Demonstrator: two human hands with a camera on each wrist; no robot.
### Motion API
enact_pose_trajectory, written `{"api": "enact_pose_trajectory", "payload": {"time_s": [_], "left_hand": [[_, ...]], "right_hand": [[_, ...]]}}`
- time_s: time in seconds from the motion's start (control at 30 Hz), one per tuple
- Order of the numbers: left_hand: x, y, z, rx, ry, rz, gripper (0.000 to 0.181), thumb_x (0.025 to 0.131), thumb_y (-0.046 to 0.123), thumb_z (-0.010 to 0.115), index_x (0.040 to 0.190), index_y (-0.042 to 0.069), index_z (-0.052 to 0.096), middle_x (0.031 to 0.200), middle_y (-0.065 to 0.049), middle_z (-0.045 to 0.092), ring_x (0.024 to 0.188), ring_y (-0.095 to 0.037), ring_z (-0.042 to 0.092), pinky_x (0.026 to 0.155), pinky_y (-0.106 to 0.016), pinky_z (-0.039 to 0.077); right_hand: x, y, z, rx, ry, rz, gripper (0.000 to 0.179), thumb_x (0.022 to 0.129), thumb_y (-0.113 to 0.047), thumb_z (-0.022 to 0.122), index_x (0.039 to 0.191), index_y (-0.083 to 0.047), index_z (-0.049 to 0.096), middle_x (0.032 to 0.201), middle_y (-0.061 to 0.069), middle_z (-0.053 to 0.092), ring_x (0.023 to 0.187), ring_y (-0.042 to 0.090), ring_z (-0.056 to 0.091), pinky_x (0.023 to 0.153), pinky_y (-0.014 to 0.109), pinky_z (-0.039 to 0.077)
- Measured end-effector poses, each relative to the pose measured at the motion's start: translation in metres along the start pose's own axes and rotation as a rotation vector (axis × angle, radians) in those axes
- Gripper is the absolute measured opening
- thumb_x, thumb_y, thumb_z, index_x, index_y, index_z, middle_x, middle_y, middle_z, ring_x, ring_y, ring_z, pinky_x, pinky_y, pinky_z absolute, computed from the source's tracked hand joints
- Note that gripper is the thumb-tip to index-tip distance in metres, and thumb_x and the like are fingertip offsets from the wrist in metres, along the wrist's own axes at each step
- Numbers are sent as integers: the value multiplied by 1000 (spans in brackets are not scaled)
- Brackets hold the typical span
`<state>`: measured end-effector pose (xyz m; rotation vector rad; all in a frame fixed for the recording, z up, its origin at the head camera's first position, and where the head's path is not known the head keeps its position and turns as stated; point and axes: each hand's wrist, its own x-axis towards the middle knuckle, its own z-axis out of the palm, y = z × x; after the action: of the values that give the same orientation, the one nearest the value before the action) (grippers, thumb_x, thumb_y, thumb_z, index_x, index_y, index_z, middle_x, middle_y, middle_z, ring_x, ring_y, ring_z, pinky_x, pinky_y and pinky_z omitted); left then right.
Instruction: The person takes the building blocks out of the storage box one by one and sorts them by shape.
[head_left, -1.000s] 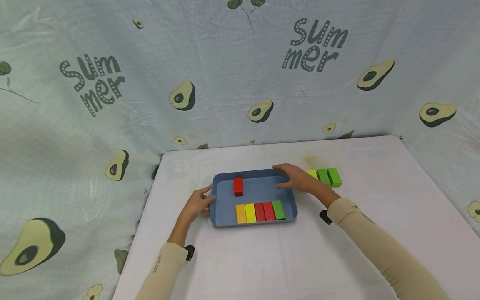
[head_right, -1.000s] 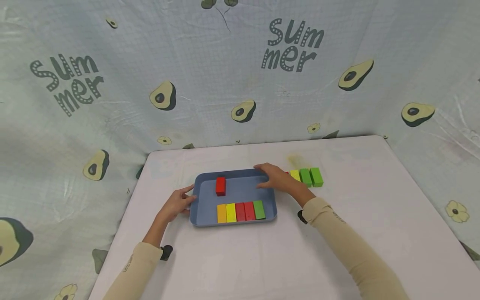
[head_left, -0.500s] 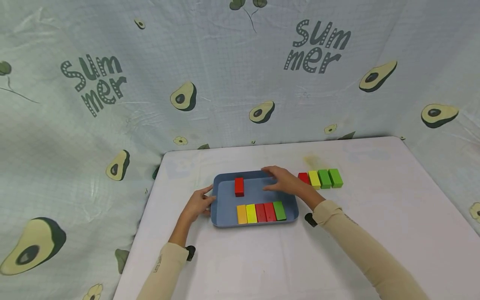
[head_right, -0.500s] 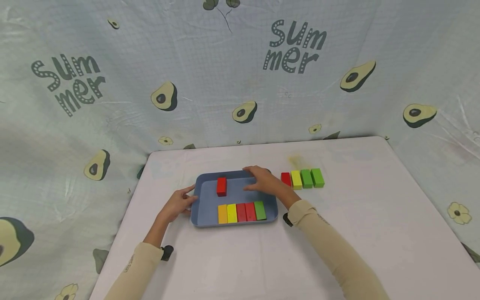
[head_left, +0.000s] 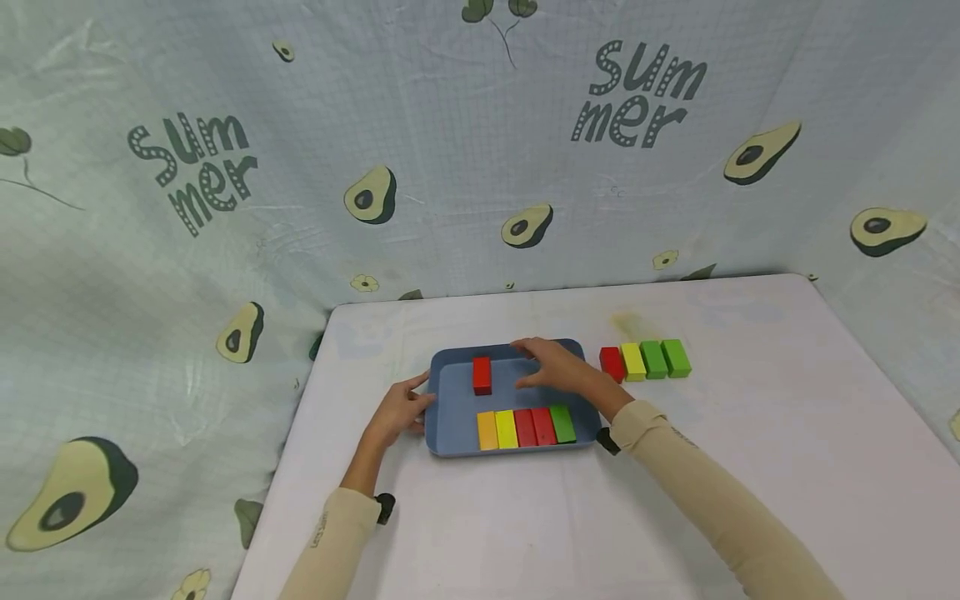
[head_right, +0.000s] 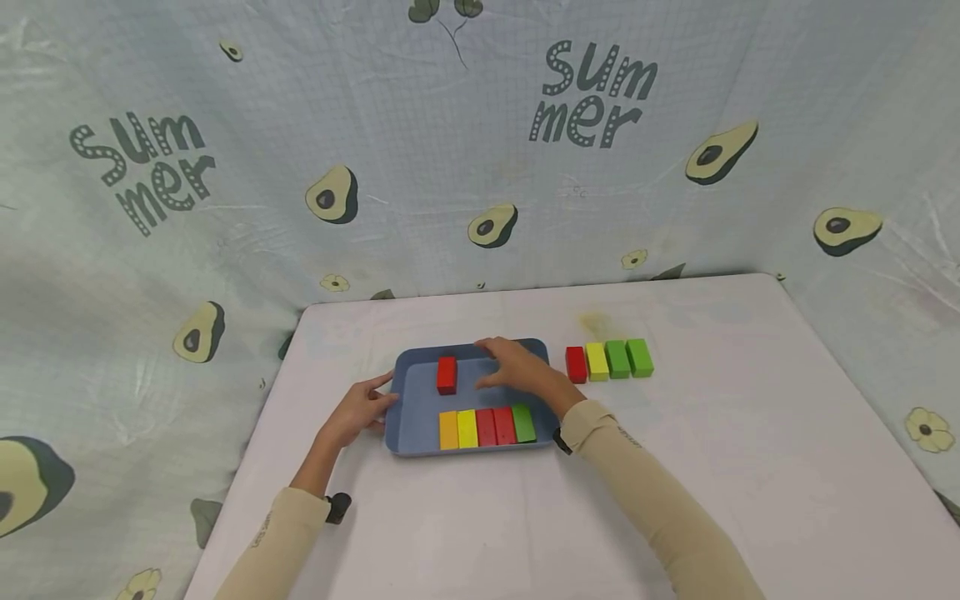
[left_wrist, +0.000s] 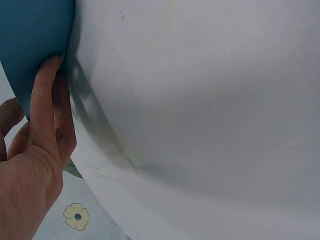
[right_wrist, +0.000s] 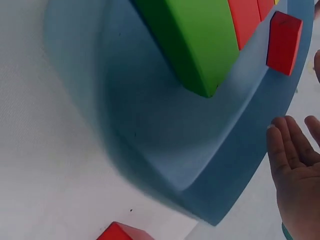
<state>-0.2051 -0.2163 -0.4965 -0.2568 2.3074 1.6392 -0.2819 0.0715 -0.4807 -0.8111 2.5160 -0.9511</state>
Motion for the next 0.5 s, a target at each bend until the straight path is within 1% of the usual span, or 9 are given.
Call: {"api": "enact_pose_trajectory", "payload": {"time_s": [0.1, 0.33, 0.5], "left_hand": [[0, 0, 0, 8, 1, -3, 56, 94, 6, 56, 146, 8, 35, 93, -21, 57, 74, -23, 63, 58, -36, 57], [-1, 1, 0, 24, -3, 9, 56, 95, 6, 56, 146, 8, 35, 94, -22, 56, 75, -25, 62, 58, -36, 56], [-3, 2, 0, 30, -3, 7, 56, 95, 6, 56, 146, 8, 35, 92, -22, 56, 75, -25, 62, 57, -36, 56]], "right_hand": [[0, -3, 2, -7, -11, 12, 73, 80, -22, 77, 141, -3, 41, 136, 14, 47, 120, 27, 46, 96, 39, 44], [5, -4, 9, -15, -9, -33, 72, 81, -23, 77, 140, -5, 42, 137, 14, 46, 118, 28, 48, 95, 39, 45], [8, -8, 13, -7, -10, -34, 71, 81, -22, 77, 140, -4, 42, 137, 14, 46, 118, 28, 48, 95, 39, 45]]}}
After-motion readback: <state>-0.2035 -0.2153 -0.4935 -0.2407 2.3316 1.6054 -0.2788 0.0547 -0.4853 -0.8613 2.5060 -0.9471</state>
